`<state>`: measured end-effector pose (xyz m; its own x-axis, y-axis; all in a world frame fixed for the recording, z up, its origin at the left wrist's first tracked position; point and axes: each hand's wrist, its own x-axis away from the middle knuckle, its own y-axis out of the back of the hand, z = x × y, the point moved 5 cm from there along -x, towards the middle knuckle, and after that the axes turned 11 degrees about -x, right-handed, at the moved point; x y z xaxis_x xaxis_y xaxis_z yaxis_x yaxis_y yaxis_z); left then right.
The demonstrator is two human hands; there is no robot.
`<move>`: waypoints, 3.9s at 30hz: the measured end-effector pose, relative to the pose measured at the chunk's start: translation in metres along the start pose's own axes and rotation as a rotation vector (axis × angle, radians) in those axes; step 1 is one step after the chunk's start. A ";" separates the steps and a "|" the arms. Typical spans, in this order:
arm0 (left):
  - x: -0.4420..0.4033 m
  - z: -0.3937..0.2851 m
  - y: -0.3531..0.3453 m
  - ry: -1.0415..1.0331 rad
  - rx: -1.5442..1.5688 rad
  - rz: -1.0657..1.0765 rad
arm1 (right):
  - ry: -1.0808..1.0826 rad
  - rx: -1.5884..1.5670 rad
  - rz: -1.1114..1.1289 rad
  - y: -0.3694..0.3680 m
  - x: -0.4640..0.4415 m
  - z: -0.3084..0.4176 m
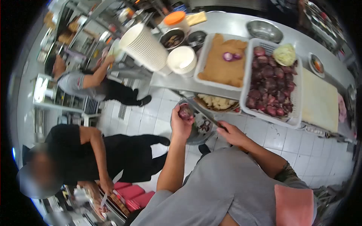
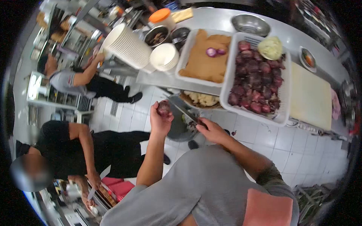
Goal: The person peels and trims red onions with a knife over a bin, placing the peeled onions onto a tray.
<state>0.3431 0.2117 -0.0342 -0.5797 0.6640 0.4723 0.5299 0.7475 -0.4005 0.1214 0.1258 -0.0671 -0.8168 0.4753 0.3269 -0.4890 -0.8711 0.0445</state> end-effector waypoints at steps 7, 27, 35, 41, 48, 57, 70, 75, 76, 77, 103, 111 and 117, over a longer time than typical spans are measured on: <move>0.014 -0.005 0.047 -0.057 0.160 -0.120 | 0.232 0.291 0.054 -0.045 0.013 0.068; 0.021 -0.005 0.055 -0.121 0.162 -0.049 | 0.175 0.401 0.114 -0.059 0.010 0.079; 0.037 -0.002 0.035 -0.117 0.088 -0.222 | 0.253 0.373 0.126 -0.069 -0.017 0.087; 0.045 0.007 0.040 -0.151 0.124 -0.254 | 0.215 0.407 0.156 -0.083 -0.026 0.095; 0.051 0.021 0.041 -0.215 0.148 -0.262 | 0.308 0.293 0.073 -0.108 -0.047 0.100; 0.049 0.000 0.079 -0.076 0.074 -0.115 | -0.198 -0.299 0.311 -0.123 -0.073 0.088; 0.025 0.030 0.145 0.149 0.319 -0.302 | -0.216 0.096 0.253 -0.126 -0.076 0.035; 0.027 0.022 0.136 0.102 0.361 0.020 | -0.016 0.379 0.242 -0.130 -0.037 0.068; 0.024 0.023 0.136 0.112 0.394 -0.010 | 0.048 0.363 0.245 -0.130 -0.033 0.071; 0.023 0.025 0.136 0.122 0.427 -0.041 | 0.061 0.388 0.231 -0.129 -0.031 0.071; 0.045 -0.007 0.117 -0.070 0.231 -0.267 | 0.214 0.469 0.223 -0.125 -0.005 0.090; 0.052 0.009 0.100 -0.091 0.175 -0.213 | 0.208 0.478 0.237 -0.134 -0.018 0.100; 0.049 0.040 0.101 -0.131 0.183 -0.263 | 0.197 0.413 0.212 -0.140 -0.029 0.087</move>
<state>0.3432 0.3204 -0.0825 -0.7627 0.4357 0.4780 0.2387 0.8765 -0.4181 0.2402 0.2237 -0.0011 -0.9469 0.2623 0.1862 -0.1771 -0.9083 0.3790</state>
